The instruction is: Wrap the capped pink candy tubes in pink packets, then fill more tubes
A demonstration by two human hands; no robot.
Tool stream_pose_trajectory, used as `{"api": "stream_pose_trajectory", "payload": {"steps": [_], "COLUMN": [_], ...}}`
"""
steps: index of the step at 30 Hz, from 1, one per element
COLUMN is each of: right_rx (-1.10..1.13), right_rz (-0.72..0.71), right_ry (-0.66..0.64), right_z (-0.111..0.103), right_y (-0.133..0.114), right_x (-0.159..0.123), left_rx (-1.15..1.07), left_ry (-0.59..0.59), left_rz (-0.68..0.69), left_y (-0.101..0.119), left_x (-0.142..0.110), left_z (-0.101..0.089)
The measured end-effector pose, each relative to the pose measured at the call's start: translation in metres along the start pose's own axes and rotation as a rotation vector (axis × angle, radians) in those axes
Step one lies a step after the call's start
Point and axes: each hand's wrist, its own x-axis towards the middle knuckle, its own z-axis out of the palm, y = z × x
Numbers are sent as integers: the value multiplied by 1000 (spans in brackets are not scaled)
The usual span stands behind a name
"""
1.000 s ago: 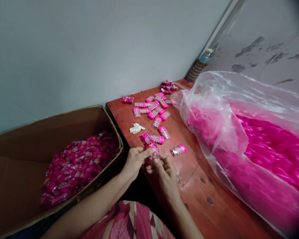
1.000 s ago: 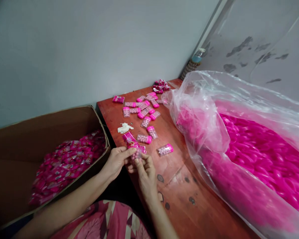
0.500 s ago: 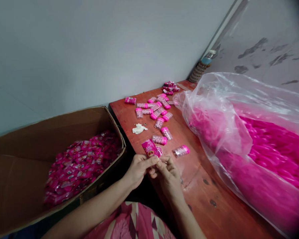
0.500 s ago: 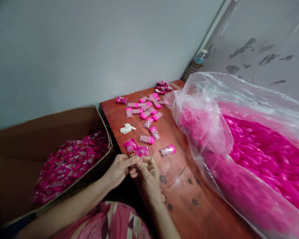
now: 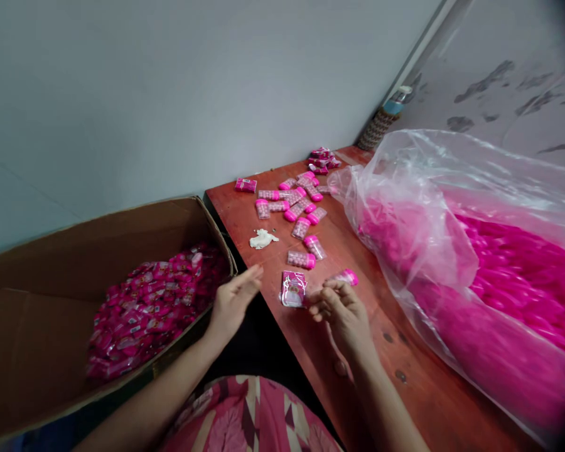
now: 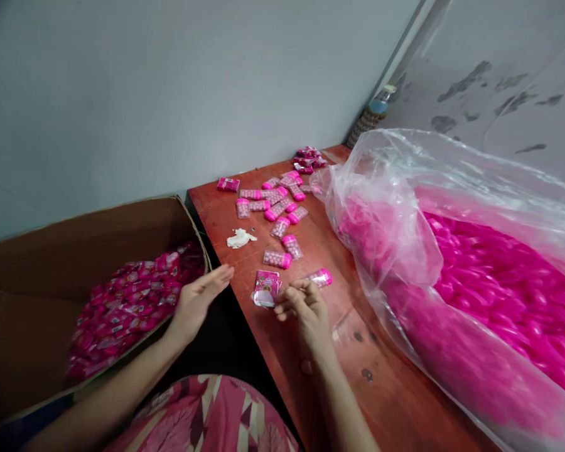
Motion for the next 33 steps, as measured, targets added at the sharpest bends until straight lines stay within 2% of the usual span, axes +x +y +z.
{"api": "stream_pose_trajectory", "payload": {"steps": [2,4,7,10,15,17,19,21,22,24,27,29,30,31,33], "right_rx": [-48,-99,-172,-272,-513,-470,-327,-182,-133,-79,-88,-187,-287,-427,-801], "right_rz": [14,34,42,-4,-156,-172,-127,-77,-62,-49,-27,-31,-49,-79,-139], "right_ry": [45,65,68,54,87,92,51,32,38,53,12,-30,-30,-1,157], "right_z": [-15,-23,-27,-26,-17,-12,-7,-3,-2,1,3,2,1,-2,-9], "right_y": [-2,0,5,9,13,16,19,20,20,19,18,18,16,14,5], "right_x": [-1,-5,-10,-11,1,7,12,14,15,14,11,10,11,12,16], "left_rx": [417,736,1002,1078,1018,954,851,697,598,365,51,-68,-101,-121,-134], "left_ry": [-120,-210,-274,-239,-173,-166,-184,-201,-190,-166,-266,-337,-330,-299,-221], "left_rz": [213,412,563,624,682,696,686,594,503,236,-191,-356,-398,-419,-442], "left_y": [-12,-24,-36,-43,-48,-46,-40,-30,-24,-14,-7,-8,-9,-10,-12], "left_x": [8,17,24,25,23,20,16,11,9,5,3,3,4,4,4], "left_z": [11,24,37,40,40,41,43,45,45,44,43,43,43,44,46]}}
